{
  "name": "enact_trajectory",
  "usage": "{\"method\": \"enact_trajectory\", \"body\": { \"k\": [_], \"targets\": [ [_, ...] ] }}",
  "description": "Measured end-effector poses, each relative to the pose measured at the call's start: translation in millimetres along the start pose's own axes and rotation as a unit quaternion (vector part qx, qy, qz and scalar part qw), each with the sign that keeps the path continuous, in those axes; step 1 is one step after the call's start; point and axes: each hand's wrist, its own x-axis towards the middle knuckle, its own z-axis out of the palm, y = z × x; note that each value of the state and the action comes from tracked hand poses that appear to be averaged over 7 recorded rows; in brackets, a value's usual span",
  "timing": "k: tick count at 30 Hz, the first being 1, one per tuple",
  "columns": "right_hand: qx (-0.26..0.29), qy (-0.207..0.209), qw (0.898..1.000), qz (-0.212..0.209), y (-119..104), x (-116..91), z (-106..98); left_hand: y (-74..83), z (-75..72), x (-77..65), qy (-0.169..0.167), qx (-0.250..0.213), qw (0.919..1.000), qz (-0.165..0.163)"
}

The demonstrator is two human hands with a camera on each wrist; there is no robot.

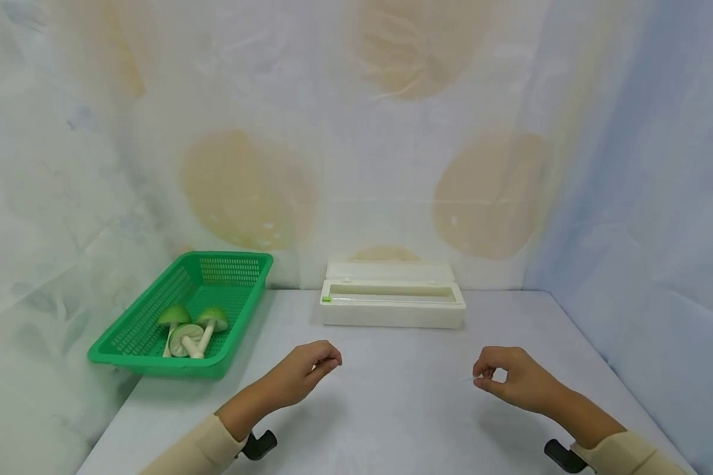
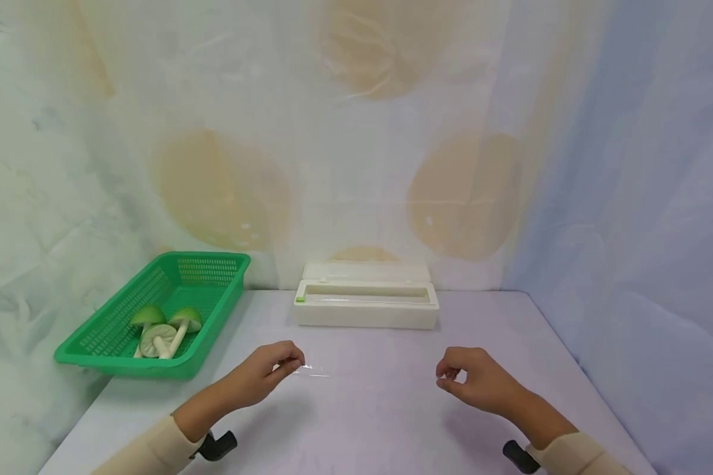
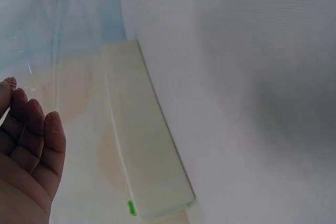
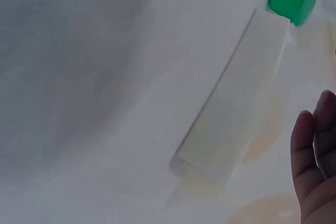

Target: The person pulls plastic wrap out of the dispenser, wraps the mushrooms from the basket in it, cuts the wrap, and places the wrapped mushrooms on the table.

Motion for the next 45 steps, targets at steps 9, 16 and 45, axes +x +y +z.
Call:
{"method": "enact_trajectory", "body": {
  "k": [9,16,45],
  "targets": [
    [-0.058,-0.049,0.996,-0.038,4.8,-13.2,23.7,-9.7,19.3,-15.4,-0.067,0.061,0.9958,-0.009],
    [-0.097,-0.073,0.991,-0.050,7.6,-19.1,34.9,-13.5,29.9,-22.6,-0.097,0.164,0.9815,0.019],
    [-0.103,-0.157,0.982,0.031,11.9,-28.5,53.9,-18.9,44.4,-33.5,-0.162,0.268,0.9486,0.046]
  ]
}}
